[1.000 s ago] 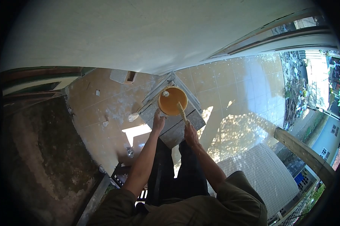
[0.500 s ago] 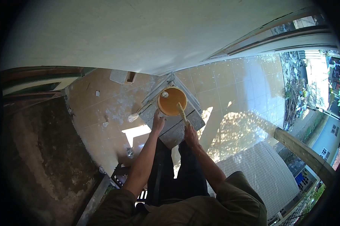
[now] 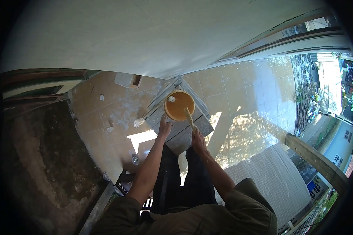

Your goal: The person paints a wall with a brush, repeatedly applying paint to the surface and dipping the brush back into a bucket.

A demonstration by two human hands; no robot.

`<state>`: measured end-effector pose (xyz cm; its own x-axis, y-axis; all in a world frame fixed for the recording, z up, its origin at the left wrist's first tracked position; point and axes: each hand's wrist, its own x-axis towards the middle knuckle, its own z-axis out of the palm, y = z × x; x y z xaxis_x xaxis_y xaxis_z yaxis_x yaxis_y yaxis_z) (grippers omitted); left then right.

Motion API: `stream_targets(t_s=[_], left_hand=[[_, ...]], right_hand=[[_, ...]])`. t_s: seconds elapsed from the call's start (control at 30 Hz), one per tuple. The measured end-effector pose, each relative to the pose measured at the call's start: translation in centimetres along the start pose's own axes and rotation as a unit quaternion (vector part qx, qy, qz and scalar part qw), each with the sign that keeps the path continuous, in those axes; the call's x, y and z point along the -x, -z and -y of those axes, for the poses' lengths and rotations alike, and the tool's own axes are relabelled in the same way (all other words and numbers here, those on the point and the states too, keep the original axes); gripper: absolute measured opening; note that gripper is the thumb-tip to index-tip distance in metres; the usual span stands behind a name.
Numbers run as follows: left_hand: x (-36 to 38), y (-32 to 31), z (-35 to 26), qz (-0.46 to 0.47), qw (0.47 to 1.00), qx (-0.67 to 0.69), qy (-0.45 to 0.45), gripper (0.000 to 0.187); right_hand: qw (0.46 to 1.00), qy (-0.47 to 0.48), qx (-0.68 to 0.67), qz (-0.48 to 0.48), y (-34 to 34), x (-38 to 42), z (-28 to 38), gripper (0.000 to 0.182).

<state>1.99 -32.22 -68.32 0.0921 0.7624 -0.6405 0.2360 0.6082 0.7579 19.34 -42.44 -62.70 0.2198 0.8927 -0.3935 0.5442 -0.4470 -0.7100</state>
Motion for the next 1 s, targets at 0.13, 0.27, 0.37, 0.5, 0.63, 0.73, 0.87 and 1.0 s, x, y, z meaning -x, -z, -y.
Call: stream_targets(t_s=[0.13,0.27,0.37,0.5,0.63,0.73,0.87,1.0], left_hand=[[0.2,0.0,-1.9,0.000,0.999,-0.052,-0.010,0.061],[0.2,-0.2,-1.0,-0.010,1.000,-0.029,-0.002,0.058],[0.0,0.0,-0.4,0.000,0.998,-0.045,-0.038,0.058],[0.6,0.0,-1.9,0.007,0.999,0.011,0.035,0.059],[-0.3,0.0,0.0,0.004,1.000,-0.021,0.001,0.059],[-0.6,-0.2,0.6,0.000,1.000,-0.029,-0.003,0.060],[-1.0,0.0,1.6,0.015,0.999,-0.033,-0.021,0.061],[-0.5,-0.2,0.7,-0.015,1.000,0.000,-0.003,0.062]], right_hand=[[1.000,0.009,-0.004,-0.020,-0.2,0.3,0.0,0.031],[1.000,0.010,-0.001,-0.013,-0.3,0.2,-0.6,0.031],[1.000,-0.008,0.002,-0.003,-0.2,0.6,-0.5,0.031],[1.000,-0.021,0.012,0.016,-0.1,0.3,-0.6,0.033],[1.000,-0.022,0.005,0.008,-0.1,0.3,-0.5,0.033],[1.000,-0.012,-0.001,-0.019,-0.2,0.4,-0.6,0.032],[1.000,-0.016,-0.003,0.004,-0.3,0.4,-1.3,0.033],[1.000,-0.017,-0.018,-0.004,-0.3,0.6,-1.2,0.031]])
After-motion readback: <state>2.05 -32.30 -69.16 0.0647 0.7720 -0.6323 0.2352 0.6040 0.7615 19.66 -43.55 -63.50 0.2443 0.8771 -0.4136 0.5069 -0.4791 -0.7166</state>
